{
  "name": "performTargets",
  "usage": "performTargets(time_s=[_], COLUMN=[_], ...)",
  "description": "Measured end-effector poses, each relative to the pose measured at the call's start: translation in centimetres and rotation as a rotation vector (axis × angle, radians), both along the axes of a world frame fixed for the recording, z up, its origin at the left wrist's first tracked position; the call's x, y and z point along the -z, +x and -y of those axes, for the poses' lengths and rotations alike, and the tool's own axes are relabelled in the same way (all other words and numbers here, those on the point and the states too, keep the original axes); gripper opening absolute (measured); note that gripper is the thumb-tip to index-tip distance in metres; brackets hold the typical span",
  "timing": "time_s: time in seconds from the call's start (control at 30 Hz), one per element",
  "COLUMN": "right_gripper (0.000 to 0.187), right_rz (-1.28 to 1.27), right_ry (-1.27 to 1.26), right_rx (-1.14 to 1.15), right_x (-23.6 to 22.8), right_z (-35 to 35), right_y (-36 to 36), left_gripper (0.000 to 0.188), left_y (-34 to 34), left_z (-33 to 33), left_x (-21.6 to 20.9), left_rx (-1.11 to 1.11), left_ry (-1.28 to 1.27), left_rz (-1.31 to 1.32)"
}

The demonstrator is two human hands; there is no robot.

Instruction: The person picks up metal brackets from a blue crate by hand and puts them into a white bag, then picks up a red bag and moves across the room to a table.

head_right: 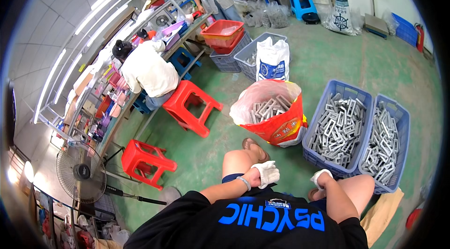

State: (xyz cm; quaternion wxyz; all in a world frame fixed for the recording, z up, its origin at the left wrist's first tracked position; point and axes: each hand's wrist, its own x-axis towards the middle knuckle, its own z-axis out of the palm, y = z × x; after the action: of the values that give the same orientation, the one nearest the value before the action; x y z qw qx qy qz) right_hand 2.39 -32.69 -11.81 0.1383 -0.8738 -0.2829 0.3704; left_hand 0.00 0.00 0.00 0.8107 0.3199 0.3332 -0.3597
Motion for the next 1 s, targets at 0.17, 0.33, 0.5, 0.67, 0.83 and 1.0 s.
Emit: performTargets(time_s=[0.17,0.33,0.5,0.67,0.83,1.0], right_gripper=[0.035,0.027,0.027,0.027,0.027,0.032], right_rz=[-0.101,0.028,0.025,-0.022,0.009,0.022], right_ry=[0.027,0.009,0.040,0.036,0.080,0.090], right_rx=[0.269,0.007,0.019,0.081,0.118,0.120], right_x=[2.0,1.9,1.2,0.2,0.8,3.3], right_z=[-0.1,0.3,0.1,-0.1,0.0,0.9], right_y=[-1.3,-0.8,-0.8,-0.8,-0.7,-0.5], left_gripper=[0.027,0.028,0.030,0.031,0.033,0.034], left_y=[-0.7,-1.0,-0.9,-0.8,-0.6,-0.4], left_z=[0.2,0.5,0.5,0.4,0.2,0.5], left_x=[-0.8,-1.6,-1.7,-1.3,-0.5,-0.9], left_rx=[0.007,-0.002,0.000,0.006,0.015,0.023], left_ry=[0.028,0.057,0.069,0.069,0.050,0.055], left_rz=[0.036,-0.007,0.004,0.000,0.022,0.035])
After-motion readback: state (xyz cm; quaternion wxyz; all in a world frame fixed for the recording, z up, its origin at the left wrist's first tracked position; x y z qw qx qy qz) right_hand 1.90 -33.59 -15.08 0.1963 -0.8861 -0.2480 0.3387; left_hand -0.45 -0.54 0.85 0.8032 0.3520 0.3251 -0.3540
